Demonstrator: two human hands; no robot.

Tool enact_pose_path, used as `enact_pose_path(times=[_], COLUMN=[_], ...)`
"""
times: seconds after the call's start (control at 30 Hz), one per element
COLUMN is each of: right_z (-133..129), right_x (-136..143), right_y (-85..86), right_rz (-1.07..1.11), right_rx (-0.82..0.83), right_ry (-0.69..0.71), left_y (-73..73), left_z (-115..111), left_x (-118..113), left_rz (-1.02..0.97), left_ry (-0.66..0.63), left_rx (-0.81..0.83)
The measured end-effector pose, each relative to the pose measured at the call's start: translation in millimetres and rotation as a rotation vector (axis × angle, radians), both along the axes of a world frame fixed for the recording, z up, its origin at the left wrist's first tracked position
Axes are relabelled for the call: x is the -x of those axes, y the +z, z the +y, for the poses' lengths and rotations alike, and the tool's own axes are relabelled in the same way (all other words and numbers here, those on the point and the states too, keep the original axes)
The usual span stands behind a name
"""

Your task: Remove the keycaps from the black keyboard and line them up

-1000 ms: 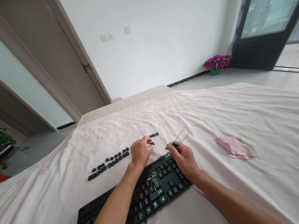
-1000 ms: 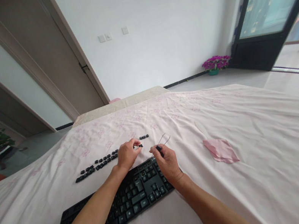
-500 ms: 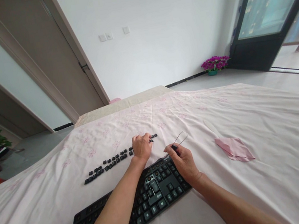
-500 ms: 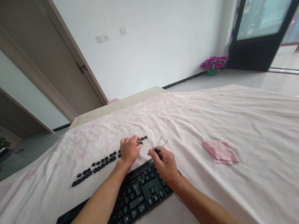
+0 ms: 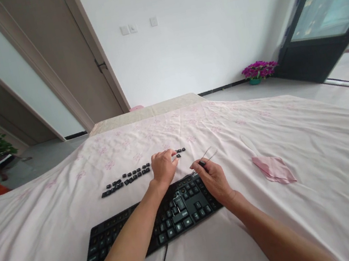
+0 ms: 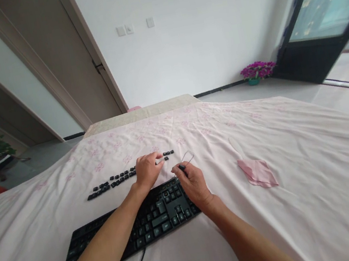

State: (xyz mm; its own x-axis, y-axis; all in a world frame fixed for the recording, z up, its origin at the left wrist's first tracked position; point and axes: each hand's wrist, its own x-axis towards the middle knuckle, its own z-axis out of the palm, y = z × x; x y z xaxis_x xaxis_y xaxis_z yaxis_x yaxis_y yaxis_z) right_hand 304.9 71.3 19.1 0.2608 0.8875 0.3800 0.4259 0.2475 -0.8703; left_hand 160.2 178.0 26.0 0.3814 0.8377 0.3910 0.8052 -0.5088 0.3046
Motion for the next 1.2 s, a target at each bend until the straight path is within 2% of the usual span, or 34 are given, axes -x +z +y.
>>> enact_pose_path(times=[0.1, 0.23, 0.37, 0.63, 0.87, 1.2], right_z=[-1, -4, -6, -2, -1, 2], right_x=[-2, -2, 1, 4, 4, 11], right_y=[5.3, 3.8, 0.6, -4.6, -5.8, -5.7], right_rz=[-0.061, -0.063, -0.071, -0.157, -0.217, -0.476], right_rx=[0.069, 0.117, 0.112, 0.070, 0.105, 0.006], right_ry=[0.065, 0.068, 0.097, 0.240, 0.319, 0.470], left_y=[1.8, 1.6, -0.4, -6.4, -11.0, -16.1], left_z=[-30, -67, -86, -94, -97, -95], left_x=[15, 33, 41, 41, 40, 39], left_rz=[-0.049, -0.070, -0.063, -0.100, -0.113, -0.086], left_ry=[-0.013, 0.009, 0.008, -0.030, -0.055, -0.052], left_rx=[0.015, 0.056, 0.091, 0.137, 0.147, 0.129])
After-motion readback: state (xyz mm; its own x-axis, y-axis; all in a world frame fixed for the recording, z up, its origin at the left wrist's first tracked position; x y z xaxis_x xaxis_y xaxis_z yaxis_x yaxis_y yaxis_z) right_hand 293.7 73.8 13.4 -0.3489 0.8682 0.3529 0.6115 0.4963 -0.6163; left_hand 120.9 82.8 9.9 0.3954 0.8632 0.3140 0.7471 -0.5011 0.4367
